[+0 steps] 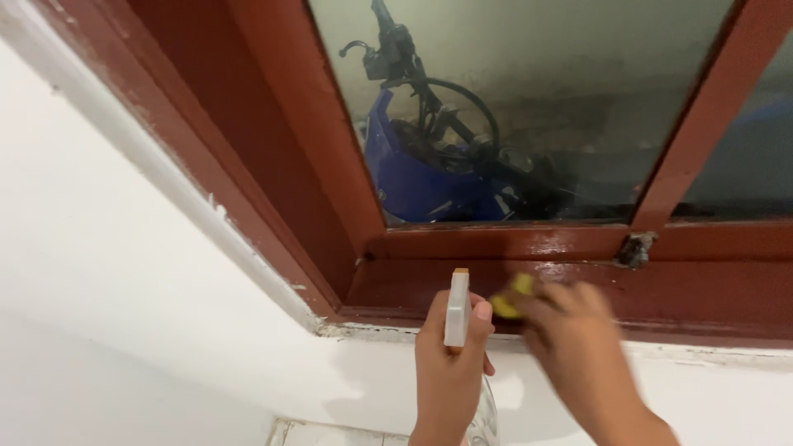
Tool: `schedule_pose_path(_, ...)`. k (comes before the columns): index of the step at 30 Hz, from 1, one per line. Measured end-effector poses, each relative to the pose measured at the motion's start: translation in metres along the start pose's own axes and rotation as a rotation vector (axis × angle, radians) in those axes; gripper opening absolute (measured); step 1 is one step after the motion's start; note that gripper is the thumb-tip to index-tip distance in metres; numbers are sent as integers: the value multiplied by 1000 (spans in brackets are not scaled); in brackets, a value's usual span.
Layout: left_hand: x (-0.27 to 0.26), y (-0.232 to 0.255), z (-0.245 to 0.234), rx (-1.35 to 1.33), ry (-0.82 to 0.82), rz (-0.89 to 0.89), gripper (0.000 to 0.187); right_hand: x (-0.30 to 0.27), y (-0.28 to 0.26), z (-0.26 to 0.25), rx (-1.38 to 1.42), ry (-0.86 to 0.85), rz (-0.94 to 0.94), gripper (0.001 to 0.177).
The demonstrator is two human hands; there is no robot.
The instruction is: The person cleans a wooden window frame by wiping the edges and corners with a cloth while holding a spray bottle.
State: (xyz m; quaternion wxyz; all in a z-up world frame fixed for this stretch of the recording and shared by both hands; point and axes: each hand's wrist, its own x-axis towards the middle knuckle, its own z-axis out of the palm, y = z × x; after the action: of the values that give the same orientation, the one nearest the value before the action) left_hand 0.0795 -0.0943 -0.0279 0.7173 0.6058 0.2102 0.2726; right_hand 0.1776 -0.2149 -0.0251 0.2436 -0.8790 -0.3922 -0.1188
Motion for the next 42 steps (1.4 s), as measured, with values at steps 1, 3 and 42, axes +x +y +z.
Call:
schedule_pose_path(1, 0, -1, 3, 1, -5, -11, 33, 7, -1, 2, 14, -22, -53, 48)
schedule_pose_path(3, 1, -2, 7, 5, -18, -32, 31, 25, 3, 2, 42, -59, -159, 50)
schedule_pose_path(42, 23, -5, -28, -131, 227, 1, 50, 98, -20, 19, -616, 4, -926, 53)
